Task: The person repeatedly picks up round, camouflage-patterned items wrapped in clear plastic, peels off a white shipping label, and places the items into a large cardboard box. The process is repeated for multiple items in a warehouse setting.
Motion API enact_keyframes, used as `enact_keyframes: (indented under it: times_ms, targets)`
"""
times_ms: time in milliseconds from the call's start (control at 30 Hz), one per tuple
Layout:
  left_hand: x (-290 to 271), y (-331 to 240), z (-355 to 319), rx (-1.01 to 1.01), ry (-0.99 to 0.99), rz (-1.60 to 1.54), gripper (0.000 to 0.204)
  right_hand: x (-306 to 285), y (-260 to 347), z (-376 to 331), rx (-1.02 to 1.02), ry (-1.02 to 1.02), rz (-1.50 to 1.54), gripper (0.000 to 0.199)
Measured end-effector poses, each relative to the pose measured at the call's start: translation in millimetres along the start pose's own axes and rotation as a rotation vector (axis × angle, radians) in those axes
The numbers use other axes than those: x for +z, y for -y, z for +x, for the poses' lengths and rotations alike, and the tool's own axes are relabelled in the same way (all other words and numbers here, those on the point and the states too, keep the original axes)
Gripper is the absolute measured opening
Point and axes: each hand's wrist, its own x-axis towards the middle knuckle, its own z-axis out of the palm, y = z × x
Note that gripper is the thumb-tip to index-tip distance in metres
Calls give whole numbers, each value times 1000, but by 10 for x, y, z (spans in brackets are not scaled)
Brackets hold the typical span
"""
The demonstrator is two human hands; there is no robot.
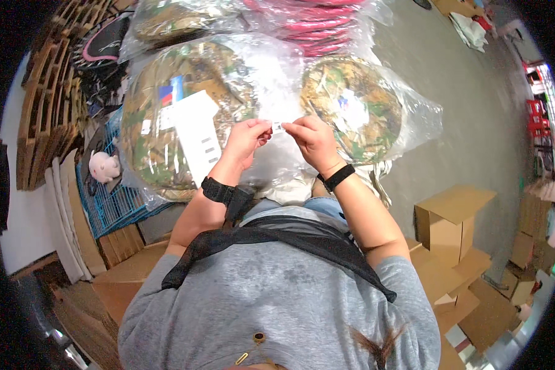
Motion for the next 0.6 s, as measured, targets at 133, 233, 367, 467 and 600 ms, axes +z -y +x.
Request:
enact_keyframes:
  times_ms: [133,233,367,467,600]
  targets:
    - [438,248,269,-53,23,83,10,-328,-405,-248,-42,62,-27,22]
    - [738,539,560,-3,10,120,10,-549,-695,-466,207,8,149,27]
    - [1176,895,931,49,-64,180,11,-599,-1261,-729,782,-133,416,19]
    - [1348,1239,1288,54,-97,171,11,-510,-1769,-886,1059,-111,636,15]
    - [1434,1695,1696,1,-88,191,10,-397,-2340,-1084,1220,30,654,13]
